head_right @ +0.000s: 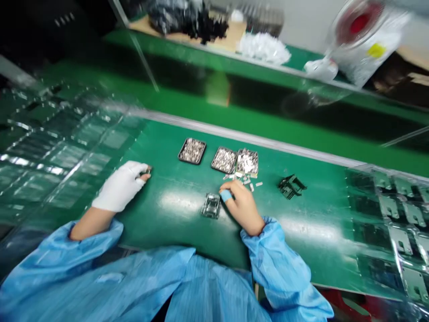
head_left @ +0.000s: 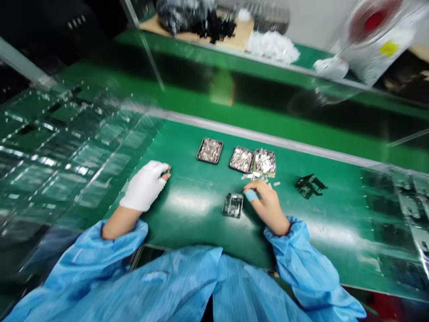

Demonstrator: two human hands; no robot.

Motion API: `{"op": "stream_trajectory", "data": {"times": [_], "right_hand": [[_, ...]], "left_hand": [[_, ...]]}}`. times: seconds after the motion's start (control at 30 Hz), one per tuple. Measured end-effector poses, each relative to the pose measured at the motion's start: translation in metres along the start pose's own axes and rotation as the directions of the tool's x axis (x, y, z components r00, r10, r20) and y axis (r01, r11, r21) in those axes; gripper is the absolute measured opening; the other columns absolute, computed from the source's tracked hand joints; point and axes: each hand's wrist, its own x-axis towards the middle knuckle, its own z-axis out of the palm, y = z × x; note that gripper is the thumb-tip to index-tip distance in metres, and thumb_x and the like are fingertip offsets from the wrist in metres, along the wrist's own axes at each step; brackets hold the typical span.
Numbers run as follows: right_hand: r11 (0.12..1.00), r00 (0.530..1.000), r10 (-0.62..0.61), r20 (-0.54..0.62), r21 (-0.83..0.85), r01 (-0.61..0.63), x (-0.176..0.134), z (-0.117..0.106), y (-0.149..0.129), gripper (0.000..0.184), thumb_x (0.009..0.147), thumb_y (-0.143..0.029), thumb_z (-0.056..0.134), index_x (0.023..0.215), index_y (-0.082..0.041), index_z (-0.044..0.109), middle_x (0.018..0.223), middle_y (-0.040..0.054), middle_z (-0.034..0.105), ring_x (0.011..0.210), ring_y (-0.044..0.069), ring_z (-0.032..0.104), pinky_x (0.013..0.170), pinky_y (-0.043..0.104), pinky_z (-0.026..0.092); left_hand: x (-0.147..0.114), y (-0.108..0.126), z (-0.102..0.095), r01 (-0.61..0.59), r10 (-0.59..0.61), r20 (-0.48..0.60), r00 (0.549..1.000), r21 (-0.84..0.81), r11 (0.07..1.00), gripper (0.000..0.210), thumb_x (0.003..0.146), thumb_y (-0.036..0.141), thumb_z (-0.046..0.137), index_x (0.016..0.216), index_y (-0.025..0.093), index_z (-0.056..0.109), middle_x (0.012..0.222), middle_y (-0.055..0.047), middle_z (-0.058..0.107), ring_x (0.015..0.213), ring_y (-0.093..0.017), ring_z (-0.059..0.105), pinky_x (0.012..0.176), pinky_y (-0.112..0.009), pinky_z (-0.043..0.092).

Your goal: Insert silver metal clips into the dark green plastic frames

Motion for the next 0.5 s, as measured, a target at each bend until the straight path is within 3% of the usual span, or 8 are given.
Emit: {"op": "stream_trajectory", "data": {"times": [0.07, 0.2, 0.33, 0.4, 0.5], "right_hand": [[1.000, 1.000, 0.023, 0.005, 0.013, -0.023, -0.0015, 0.0008, -0.0014, 0.009, 0.092, -0.014, 0.050, 0.090, -0.017, 0.058, 0.085, 0.0015, 0.060, 0.080, 0.012, 0.056, 0.072, 0.024, 0.043], [0.997, 0.998, 0.054, -0.029, 0.051, -0.052, -0.0019, 0.0052, -0.0001, 0.009, 0.090, -0.014, 0.050, 0.089, -0.017, 0.058, 0.085, 0.0010, 0.061, 0.078, 0.011, 0.056, 0.071, 0.023, 0.042], [0.993, 0.995, 0.097, -0.023, 0.074, -0.095, -0.0036, 0.0071, -0.0018, 0.008, 0.089, -0.014, 0.050, 0.088, -0.017, 0.058, 0.086, 0.0012, 0.060, 0.079, 0.012, 0.055, 0.072, 0.024, 0.041], [0.991, 0.994, 0.112, -0.015, 0.080, -0.111, -0.0043, 0.0076, -0.0027, 0.008, 0.089, -0.015, 0.050, 0.088, -0.017, 0.058, 0.087, 0.0015, 0.060, 0.080, 0.012, 0.055, 0.072, 0.025, 0.041], [0.989, 0.992, 0.125, -0.004, 0.077, -0.124, -0.0041, 0.0084, -0.0019, 0.009, 0.089, -0.016, 0.049, 0.089, -0.017, 0.058, 0.087, 0.0022, 0.060, 0.079, 0.013, 0.055, 0.071, 0.025, 0.041]], "left_hand": [[0.0046, -0.0005, 0.0019, 0.017, -0.015, 0.057, 0.998, -0.034, 0.999, 0.031, 0.078, 0.035, 0.036, 0.081, 0.015, 0.059, 0.091, -0.013, 0.058, 0.091, -0.028, 0.055, 0.083, -0.041, 0.043], [0.0104, -0.0038, 0.0066, 0.045, -0.032, 0.115, 0.993, -0.106, 0.993, 0.027, 0.076, 0.034, 0.033, 0.079, 0.017, 0.054, 0.091, -0.014, 0.058, 0.090, -0.029, 0.055, 0.085, -0.042, 0.042], [0.0079, -0.0007, 0.0077, 0.163, -0.149, 0.093, 0.985, -0.169, 0.972, 0.051, 0.072, 0.041, 0.035, 0.107, 0.009, 0.052, 0.117, -0.021, 0.055, 0.102, -0.031, 0.056, 0.097, -0.043, 0.040], [0.0069, 0.0017, 0.0062, 0.223, -0.212, 0.079, 0.974, -0.172, 0.960, 0.057, 0.070, 0.044, 0.035, 0.110, 0.006, 0.050, 0.121, -0.024, 0.053, 0.105, -0.033, 0.056, 0.098, -0.044, 0.040], [0.0087, 0.0003, 0.0042, 0.180, -0.172, 0.106, 0.979, -0.072, 0.981, 0.030, 0.074, 0.040, 0.031, 0.080, 0.017, 0.050, 0.097, -0.020, 0.059, 0.093, -0.033, 0.056, 0.087, -0.045, 0.043]]}}
